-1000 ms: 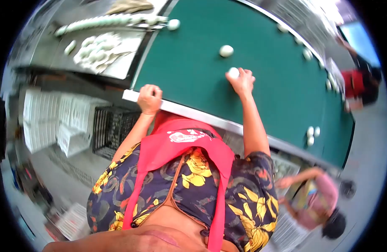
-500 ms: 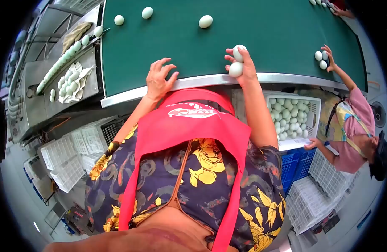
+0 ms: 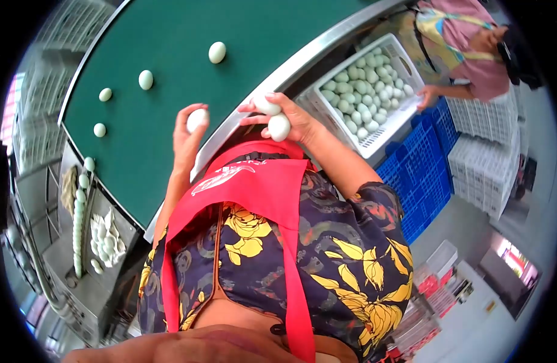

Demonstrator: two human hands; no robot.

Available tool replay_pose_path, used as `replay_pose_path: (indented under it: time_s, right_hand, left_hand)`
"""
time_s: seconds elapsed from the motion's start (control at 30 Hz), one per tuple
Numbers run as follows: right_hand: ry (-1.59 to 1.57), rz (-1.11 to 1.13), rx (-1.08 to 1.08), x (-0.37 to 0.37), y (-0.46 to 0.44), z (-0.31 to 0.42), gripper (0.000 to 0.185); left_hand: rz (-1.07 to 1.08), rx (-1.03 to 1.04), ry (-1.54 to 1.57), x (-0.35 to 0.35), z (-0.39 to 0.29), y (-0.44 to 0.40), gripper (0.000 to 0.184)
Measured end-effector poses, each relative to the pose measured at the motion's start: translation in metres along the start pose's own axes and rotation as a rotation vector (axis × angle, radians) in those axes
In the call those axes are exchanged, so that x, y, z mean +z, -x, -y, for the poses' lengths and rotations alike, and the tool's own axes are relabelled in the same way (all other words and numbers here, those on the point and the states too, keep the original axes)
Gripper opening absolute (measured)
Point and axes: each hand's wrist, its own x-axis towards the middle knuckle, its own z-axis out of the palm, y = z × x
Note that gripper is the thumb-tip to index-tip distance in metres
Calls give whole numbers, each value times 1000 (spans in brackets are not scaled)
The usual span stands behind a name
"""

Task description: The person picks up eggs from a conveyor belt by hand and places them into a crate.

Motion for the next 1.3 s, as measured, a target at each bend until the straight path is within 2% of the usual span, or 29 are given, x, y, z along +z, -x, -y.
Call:
replay_pose_path:
  time_s: [0.07, 0.13, 0.17, 0.2, 0.27, 0.3, 0.37, 0.4, 0.47, 0.53, 0.6, 0.67, 0.73, 0.77, 0.8, 0.83, 0.87, 0.93, 0.97, 1.0, 1.07, 1.13, 1.2, 1.23, 1.3]
  right_hand:
    - [-69, -10, -39, 3, 7, -6, 52]
    - [-186, 14, -91, -8, 14, -15, 51]
    - [-160, 31, -148, -10, 22, -16, 50]
    - [-169, -16, -200, -14, 36, -11, 49]
    - [-174, -42, -309, -24, 69, -2, 51]
    - [-151, -56, -348, -30, 86, 4, 53]
    - [-104, -119, -398, -46, 115, 6, 54]
    - [-85, -151, -371, -33, 66, -38, 54]
    - [-228, -188, -417, -55, 69, -47, 53]
    - [-171, -292, -435, -64, 80, -37, 49]
    - [-62, -467, -471, -107, 86, -27, 48]
    - [212, -763, -457, -158, 89, -12, 52]
    - [466, -989, -400, -180, 81, 6, 61]
    - [615, -1030, -389, -201, 75, 15, 66]
    - [762, -1069, -375, -231, 66, 20, 70]
    - [874, -1120, -440, -276, 49, 20, 62]
    - [1136, -1181, -417, -312, 37, 23, 62]
    - [1177, -1094, -340, -276, 28, 41, 70]
    - [1280, -1042, -368, -258, 25, 47, 66]
    - [1354, -1082, -345, -235, 25, 50, 65]
    - [1609, -1274, -604, -245, 28, 31, 64]
    - [1709, -1390, -661, -253, 44, 4, 65]
    - [1691, -1422, -361, -247, 61, -18, 72]
    - [1697, -1388, -481, -286, 68, -33, 74]
    - [1667, -1528, -491, -286, 77, -42, 79]
  left_hand:
    - [230, -2, -41, 33, -9, -17, 39]
    - [335, 261, -169, 67, -14, -26, 47]
    - [428, 271, -169, 82, -17, -28, 53]
    - [426, 455, -259, 101, -18, -35, 57]
    - [525, 417, -222, 139, -28, -43, 59]
    - [629, 309, -230, 155, -38, -47, 62]
    - [778, 349, -267, 194, -35, -54, 68]
    - [793, 360, -287, 136, -6, -47, 70]
    - [902, 333, -186, 141, -13, -47, 81]
    - [783, 556, -297, 140, -13, -49, 83]
    - [702, 467, -355, 119, -17, -54, 78]
    - [599, 401, -393, 87, -3, -60, 60]
    - [469, 358, -448, 49, 14, -58, 52]
    - [394, 240, -443, 32, 9, -49, 46]
    - [292, 263, -410, 16, 28, -45, 40]
    - [237, 224, -428, -1, 33, -38, 36]
    - [183, 180, -447, -17, 35, -26, 33]
    - [62, 186, -461, -42, 33, -7, 29]
    - [-67, 93, -488, -60, 37, 14, 28]
    - [-123, 65, -470, -74, 47, 24, 27]
    - [-257, 52, -438, -90, 56, 50, 25]
    - [-372, 67, -410, -107, 81, 71, 24]
    - [-514, 35, -443, -119, 89, 93, 22]
    - [-561, 19, -405, -121, 91, 100, 22]
    - [-663, 60, -363, -132, 111, 113, 22]
